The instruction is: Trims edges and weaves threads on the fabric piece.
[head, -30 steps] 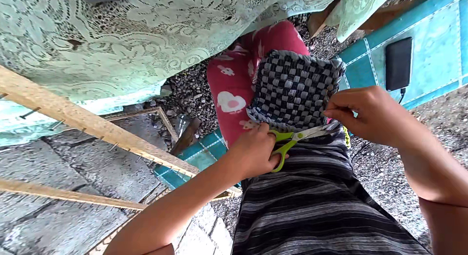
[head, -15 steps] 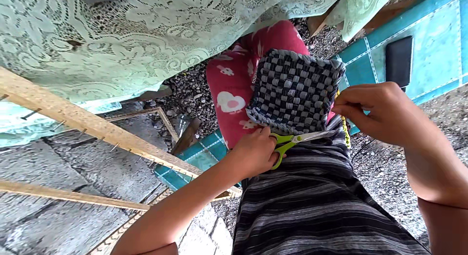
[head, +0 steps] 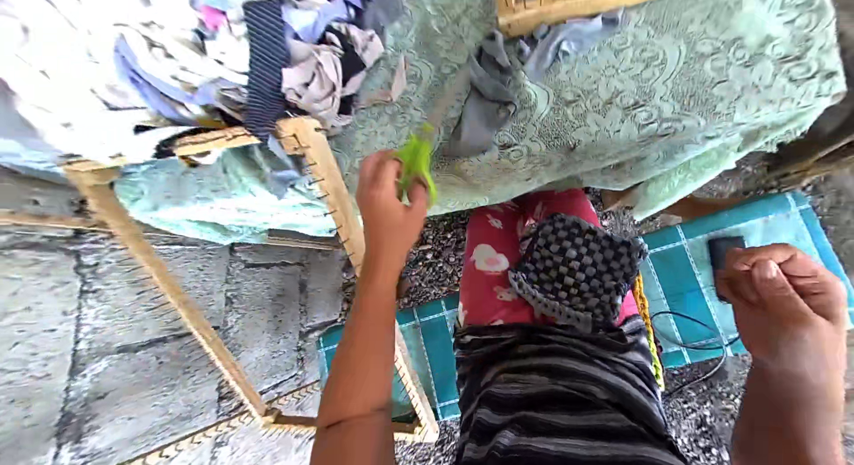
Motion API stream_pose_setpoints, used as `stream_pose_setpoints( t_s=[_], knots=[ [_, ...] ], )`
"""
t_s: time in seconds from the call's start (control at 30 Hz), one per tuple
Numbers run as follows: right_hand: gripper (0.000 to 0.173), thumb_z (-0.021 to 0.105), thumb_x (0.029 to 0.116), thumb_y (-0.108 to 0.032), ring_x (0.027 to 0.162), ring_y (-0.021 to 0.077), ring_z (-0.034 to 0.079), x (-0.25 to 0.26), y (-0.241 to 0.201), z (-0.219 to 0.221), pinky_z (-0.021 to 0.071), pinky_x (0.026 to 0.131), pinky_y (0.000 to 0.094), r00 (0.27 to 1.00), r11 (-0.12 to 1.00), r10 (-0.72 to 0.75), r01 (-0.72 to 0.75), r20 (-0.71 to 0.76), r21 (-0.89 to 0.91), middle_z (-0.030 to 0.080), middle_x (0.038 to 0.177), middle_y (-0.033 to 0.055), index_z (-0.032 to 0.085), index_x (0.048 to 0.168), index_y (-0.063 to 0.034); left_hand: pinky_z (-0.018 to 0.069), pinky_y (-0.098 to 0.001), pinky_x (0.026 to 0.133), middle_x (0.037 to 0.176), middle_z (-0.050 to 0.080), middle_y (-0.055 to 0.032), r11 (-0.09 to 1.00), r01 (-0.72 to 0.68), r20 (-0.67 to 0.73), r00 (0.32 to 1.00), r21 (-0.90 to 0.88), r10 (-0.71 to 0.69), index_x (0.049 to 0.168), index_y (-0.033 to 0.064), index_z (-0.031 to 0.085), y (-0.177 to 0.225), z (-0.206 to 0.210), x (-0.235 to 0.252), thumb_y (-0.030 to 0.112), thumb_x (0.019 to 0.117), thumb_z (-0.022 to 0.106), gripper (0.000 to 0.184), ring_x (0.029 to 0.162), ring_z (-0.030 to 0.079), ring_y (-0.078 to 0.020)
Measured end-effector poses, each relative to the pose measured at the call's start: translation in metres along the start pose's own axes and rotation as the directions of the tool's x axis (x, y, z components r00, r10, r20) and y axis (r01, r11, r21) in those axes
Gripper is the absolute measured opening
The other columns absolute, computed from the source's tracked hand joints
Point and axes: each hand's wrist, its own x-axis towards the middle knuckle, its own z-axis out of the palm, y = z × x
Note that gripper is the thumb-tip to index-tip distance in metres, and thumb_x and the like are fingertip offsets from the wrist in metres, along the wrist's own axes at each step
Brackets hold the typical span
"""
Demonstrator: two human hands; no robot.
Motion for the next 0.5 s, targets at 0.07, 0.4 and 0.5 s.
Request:
stream_pose_setpoints(
  t_s=[0.07,0.4,0.5],
  knots=[
    [0.021,0.054,0.1041,-0.026,0.059,-0.0057,0.051,0.002,-0.005,0.014,0.0444,0.057,0.0128,0.998,0.993,0.064,-0.062,-0.019,0.101,0.06,0.071,-0.0183,0.072,0.095,-0.03,0.0438,-0.0601,0.105,0.137,0.051,-0.0379,0.988,0.146,-0.056,0.988,0.05,-0.143,0.116,-0.0174,0.063,-0.015,-0.004,0.027,0.013,0.0981,0.057,0.036,0.126,0.053,-0.0496],
    [0.022,0.054,0.1014,-0.012,0.054,-0.0034,0.048,0.001,-0.005,0.083,0.0414,0.053,0.0145,0.986,0.982,0.118,-0.098,-0.12,0.162,0.056,0.064,-0.0115,0.069,0.085,-0.0167,0.0339,-0.0545,0.119,0.156,0.042,-0.0248,0.947,-0.263,-0.138,0.961,-0.184,0.24,0.119,-0.0019,0.069,0.094,0.027,-0.016,0.031,0.1015,0.06,0.038,0.145,0.04,-0.0394],
    [0.02,0.055,0.1009,-0.011,0.054,-0.0052,0.047,0.001,-0.003,0.093,0.0398,0.052,0.0132,0.992,0.993,0.055,-0.043,-0.116,0.107,0.057,0.064,-0.0133,0.07,0.088,-0.0151,0.039,-0.0466,0.116,0.15,0.053,-0.0159,0.767,-0.459,-0.208,0.888,-0.448,0.41,0.108,0.0059,0.074,0.132,0.059,-0.053,0.032,0.0955,0.071,0.029,0.142,0.046,-0.0274]
  ],
)
